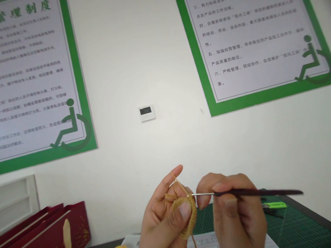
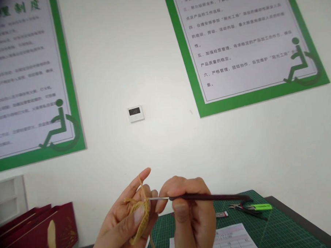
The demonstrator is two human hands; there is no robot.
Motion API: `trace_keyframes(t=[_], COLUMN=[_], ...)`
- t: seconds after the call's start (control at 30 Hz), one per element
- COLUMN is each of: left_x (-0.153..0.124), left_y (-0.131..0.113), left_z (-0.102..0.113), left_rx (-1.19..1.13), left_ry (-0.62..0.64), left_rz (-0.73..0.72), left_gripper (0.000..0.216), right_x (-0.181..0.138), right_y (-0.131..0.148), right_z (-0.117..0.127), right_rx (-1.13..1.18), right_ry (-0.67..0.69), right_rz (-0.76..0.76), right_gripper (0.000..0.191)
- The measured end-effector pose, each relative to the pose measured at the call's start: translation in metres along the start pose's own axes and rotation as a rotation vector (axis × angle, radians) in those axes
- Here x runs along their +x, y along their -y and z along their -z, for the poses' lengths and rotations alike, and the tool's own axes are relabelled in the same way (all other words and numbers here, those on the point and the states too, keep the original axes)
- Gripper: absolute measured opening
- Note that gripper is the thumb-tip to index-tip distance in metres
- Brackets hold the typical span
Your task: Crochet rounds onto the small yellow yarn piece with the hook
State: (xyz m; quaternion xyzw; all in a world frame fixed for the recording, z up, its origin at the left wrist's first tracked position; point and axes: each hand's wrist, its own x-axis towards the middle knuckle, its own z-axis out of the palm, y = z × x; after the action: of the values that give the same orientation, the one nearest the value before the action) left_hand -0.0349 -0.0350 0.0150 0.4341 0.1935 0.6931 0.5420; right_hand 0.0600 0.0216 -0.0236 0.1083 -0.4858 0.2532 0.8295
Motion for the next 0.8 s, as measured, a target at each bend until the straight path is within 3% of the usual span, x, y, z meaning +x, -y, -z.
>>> trace_keyframes(t=[0.13, 0.23, 0.3, 0.37, 0.53, 0.8], left_x=[0.001, 0.003, 0.004, 0.004, 0.003, 0.002], left_y=[0.000, 0.005, 0.010, 0.013, 0.014, 0.013], left_z=[0.001, 0.001, 0.001, 0.001, -0.002, -0.004], left_rx=[0.020, 0.070, 0.123, 0.150, 0.157, 0.152], left_ry=[0.029, 0.027, -0.006, -0.031, -0.094, -0.111], left_rz=[0.007, -0.096, -0.189, -0.251, -0.280, -0.282], left_gripper=[0.048, 0.040, 0.039, 0.041, 0.046, 0.042], right_x=[0.002, 0.008, 0.009, 0.009, 0.004, 0.008], right_y=[0.005, 0.007, 0.007, 0.006, 0.004, 0.002], right_z=[0.001, 0.000, -0.002, -0.003, 0.000, 0.010], right_rx=[0.232, 0.387, 0.371, 0.248, -0.061, 0.024], right_ry=[-0.014, 0.011, 0.018, 0.014, 0.058, 0.057], right_rz=[-0.306, -0.554, -0.649, -0.605, -0.312, -0.352], right_gripper=[0.025, 0.030, 0.030, 0.027, 0.012, 0.017])
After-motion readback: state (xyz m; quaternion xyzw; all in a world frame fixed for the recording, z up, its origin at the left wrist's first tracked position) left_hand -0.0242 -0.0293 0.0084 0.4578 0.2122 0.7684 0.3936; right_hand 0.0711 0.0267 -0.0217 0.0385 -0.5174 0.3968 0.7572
